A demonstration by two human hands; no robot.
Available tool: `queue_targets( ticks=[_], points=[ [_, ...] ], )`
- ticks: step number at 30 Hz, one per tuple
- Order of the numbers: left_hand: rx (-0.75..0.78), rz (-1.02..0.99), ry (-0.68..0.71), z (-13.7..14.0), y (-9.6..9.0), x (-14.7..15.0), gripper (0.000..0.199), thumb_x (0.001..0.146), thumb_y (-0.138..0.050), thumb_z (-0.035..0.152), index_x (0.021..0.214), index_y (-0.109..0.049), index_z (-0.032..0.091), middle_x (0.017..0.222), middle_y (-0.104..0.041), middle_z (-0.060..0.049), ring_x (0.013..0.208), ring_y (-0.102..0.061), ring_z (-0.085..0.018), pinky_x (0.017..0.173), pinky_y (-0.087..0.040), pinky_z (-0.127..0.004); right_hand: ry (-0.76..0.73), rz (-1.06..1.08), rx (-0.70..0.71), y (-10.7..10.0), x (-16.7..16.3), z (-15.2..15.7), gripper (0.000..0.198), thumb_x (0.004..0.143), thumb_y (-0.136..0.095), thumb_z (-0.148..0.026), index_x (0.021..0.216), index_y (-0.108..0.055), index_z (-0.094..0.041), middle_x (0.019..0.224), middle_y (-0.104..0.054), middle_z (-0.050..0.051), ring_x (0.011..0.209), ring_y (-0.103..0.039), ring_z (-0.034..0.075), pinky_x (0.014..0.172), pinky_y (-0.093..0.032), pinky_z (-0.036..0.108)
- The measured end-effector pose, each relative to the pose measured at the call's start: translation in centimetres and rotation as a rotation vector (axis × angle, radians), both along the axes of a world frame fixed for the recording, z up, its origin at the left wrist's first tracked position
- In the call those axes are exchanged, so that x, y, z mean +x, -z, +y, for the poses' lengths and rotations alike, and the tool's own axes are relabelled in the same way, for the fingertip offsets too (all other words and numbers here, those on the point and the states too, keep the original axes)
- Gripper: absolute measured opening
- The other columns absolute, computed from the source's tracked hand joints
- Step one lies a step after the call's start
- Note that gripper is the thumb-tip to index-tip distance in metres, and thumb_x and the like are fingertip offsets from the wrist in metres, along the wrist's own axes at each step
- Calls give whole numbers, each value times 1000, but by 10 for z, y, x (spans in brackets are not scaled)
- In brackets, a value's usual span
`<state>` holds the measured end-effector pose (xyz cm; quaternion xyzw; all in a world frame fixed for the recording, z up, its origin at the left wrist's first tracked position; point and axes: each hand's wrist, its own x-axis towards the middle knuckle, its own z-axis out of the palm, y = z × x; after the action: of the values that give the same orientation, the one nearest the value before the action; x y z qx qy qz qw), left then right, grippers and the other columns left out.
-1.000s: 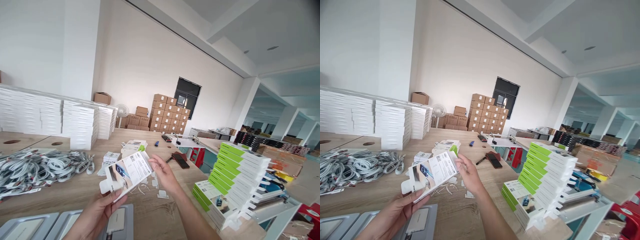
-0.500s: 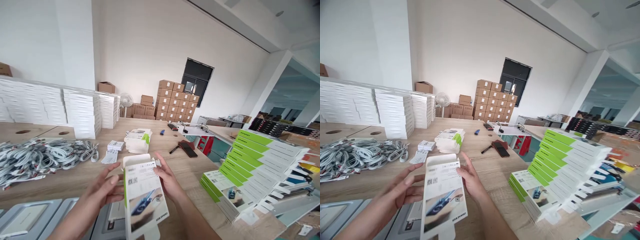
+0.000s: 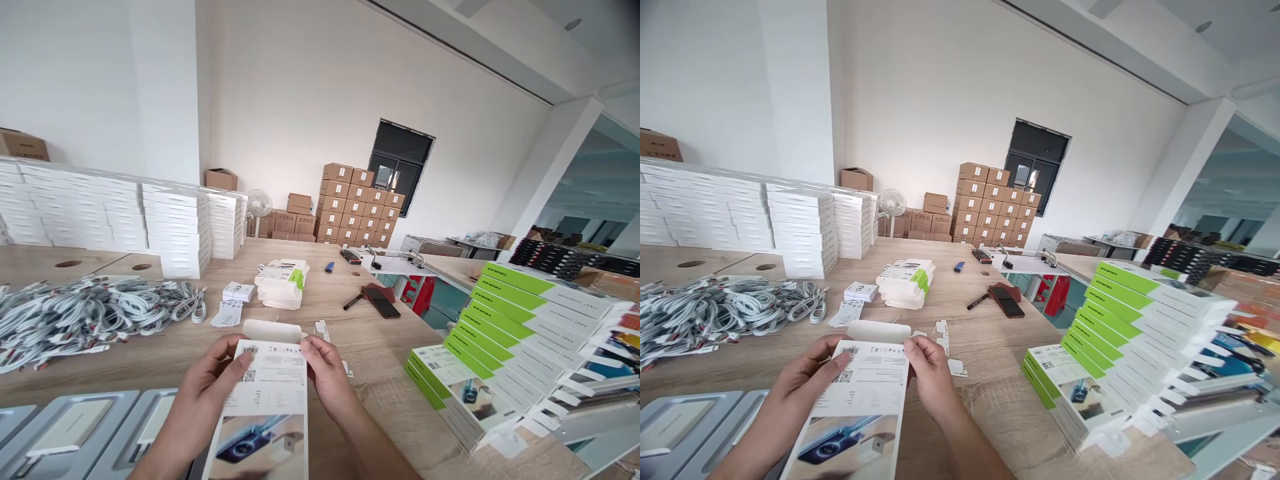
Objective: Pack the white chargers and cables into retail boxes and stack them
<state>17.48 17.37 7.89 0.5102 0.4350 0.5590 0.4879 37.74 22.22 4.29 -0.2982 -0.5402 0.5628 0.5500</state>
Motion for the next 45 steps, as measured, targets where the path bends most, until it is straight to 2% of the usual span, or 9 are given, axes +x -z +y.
queue_targets(
  ticks=[2,7,10,14,16,20,23,32,45],
  points=[
    [-39,-19,55,-3,-4,-2,33,80,-70,43,105,-64,24,79,-67,-1,68,-59,-17,58,-48,-22,82,-35,11,2,-1,1,40,89,-58,-53,72,-67,-18,58,-55,-2,52,-46,11,53,-37,25],
    [-89,-39,233,-8,-15,-4,26,81,-69,43,96,-68,22,76,-66,-2,66,-58,-17,57,-45,-23,66,-84,-6,-2,3,4,37,75,-78,-42,107,-71,-24,73,-60,-2,66,-54,14,62,-42,26],
    [-101,-43,242,-8,-17,-4,27,80,-69,44,94,-70,21,75,-67,-3,65,-58,-17,56,-43,-23,72,-177,84,-6,5,1,21,75,-78,-36,91,-76,-23,86,-64,3,78,-58,18,70,-45,30],
    [-125,-51,239,-5,-15,-3,27,80,-70,43,96,-70,22,72,-66,-1,62,-56,-15,55,-41,-21,118,-232,204,-7,7,-1,9,75,-77,-32,78,-76,-24,80,-60,1,73,-55,16,65,-42,28],
    [-128,-20,256,-5,-14,-4,25,81,-69,42,96,-70,21,73,-66,-1,62,-56,-15,56,-41,-21,46,-190,118,-5,9,0,15,75,-77,-37,74,-74,-22,77,-61,1,70,-55,15,64,-41,28],
    [-105,93,332,-9,-13,-5,26,84,-66,41,103,-70,23,81,-67,-3,72,-58,-18,63,-44,-23,-96,20,-258,1,10,2,31,71,-79,-46,72,-67,-18,67,-63,-1,59,-52,12,59,-38,26],
    [-99,133,360,-11,-12,-5,28,86,-64,41,107,-68,23,83,-67,-3,75,-58,-19,64,-45,-24,-232,30,-370,1,9,0,33,66,-84,-42,77,-66,-16,69,-63,-1,59,-52,11,58,-37,24],
    [-123,101,288,-9,-13,-5,49,82,-69,39,127,-51,30,86,-66,-2,75,-59,-20,65,-44,-25,-130,-284,-32,-6,12,-6,28,71,-81,-41,73,-66,-18,68,-63,-2,60,-50,10,55,-35,23],
    [-83,204,292,-5,-3,-12,53,83,-65,45,132,-51,29,84,-59,1,80,-56,-20,68,-40,-28,-82,-424,170,-15,7,-20,24,78,-74,-38,73,-66,-16,66,-59,-2,60,-48,10,55,-34,24]
  ],
)
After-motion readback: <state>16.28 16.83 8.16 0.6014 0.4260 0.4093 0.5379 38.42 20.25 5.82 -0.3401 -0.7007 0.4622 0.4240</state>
